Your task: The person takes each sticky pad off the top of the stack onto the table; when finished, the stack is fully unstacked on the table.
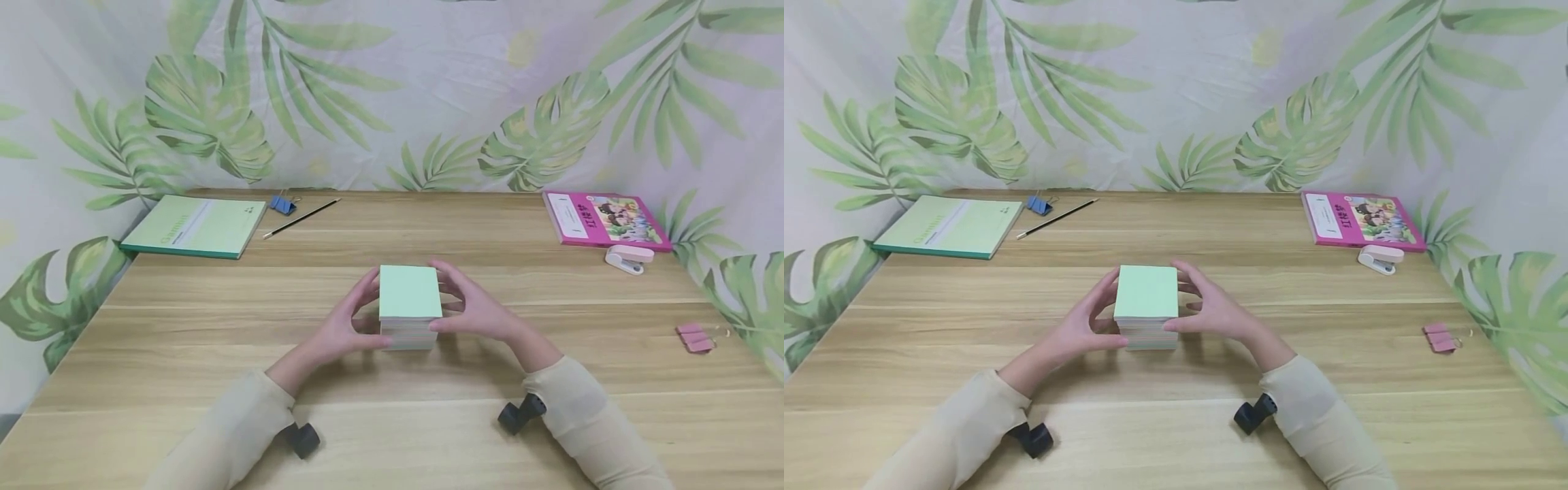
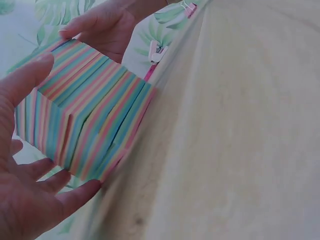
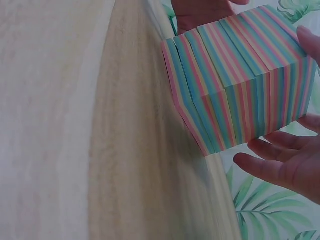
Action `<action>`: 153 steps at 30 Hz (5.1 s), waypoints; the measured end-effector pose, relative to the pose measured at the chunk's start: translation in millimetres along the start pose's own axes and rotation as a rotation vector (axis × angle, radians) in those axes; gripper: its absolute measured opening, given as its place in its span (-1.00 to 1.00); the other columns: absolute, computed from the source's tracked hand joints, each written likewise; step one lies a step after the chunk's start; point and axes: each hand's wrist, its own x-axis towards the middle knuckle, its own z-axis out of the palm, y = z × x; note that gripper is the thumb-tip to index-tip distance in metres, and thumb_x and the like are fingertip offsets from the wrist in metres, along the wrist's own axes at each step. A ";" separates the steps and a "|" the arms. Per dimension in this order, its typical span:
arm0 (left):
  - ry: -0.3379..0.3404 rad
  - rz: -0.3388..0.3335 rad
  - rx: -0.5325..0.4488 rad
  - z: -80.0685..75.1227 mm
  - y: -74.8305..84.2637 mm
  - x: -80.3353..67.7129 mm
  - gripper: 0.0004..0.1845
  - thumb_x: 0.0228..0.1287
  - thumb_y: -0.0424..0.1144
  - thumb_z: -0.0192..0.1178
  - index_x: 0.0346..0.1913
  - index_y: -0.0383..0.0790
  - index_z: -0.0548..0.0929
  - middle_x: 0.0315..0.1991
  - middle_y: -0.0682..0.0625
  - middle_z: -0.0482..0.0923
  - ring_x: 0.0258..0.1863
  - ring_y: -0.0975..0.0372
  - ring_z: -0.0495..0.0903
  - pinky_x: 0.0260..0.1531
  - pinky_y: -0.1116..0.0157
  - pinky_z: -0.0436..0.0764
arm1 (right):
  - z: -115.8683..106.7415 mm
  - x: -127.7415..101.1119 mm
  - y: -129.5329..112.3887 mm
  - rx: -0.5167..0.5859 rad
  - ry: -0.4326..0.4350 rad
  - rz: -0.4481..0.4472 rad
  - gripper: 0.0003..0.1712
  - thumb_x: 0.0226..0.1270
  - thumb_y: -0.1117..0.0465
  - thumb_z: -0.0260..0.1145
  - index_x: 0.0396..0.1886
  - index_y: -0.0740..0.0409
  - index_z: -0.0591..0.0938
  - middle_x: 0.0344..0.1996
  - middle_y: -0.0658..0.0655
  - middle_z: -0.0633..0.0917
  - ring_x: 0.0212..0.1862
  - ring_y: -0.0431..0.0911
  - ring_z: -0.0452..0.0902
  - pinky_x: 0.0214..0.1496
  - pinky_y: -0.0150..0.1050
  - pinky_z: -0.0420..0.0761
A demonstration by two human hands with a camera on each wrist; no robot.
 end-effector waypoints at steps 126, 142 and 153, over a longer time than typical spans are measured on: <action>0.014 -0.026 -0.118 2.1 -14.6 -0.2 -0.12 -0.05 -0.44 0.25 0.32 -0.05 -0.01 0.24 -0.14 0.03 0.19 0.05 0.07 0.00 0.04 0.30 | -45.4 -20.8 5.7 0.365 0.004 0.111 0.07 -0.13 0.57 0.24 0.32 0.18 -0.17 0.09 0.39 0.29 0.03 0.09 0.35 -0.02 -0.15 0.42; 0.016 -0.029 -0.120 1.5 -13.8 -0.6 -0.12 -0.05 -0.46 0.24 0.32 -0.08 0.00 0.24 -0.15 0.03 0.19 0.04 0.07 -0.01 0.05 0.31 | -108.9 58.4 43.0 0.681 0.112 0.273 -0.03 0.10 0.67 -0.09 0.34 -0.08 -0.26 0.18 0.38 0.08 -0.20 0.01 0.50 -0.06 -0.28 0.45; 0.018 -0.025 -0.148 3.5 -16.1 -1.5 -0.11 -0.07 -0.51 0.24 0.32 -0.09 0.00 0.24 -0.15 0.04 0.18 0.04 0.08 -0.02 0.06 0.33 | -98.8 106.2 68.5 0.643 0.139 0.410 -0.02 0.09 0.69 -0.09 0.34 -0.11 -0.26 0.25 0.32 -0.02 -0.03 0.08 0.36 0.02 -0.20 0.38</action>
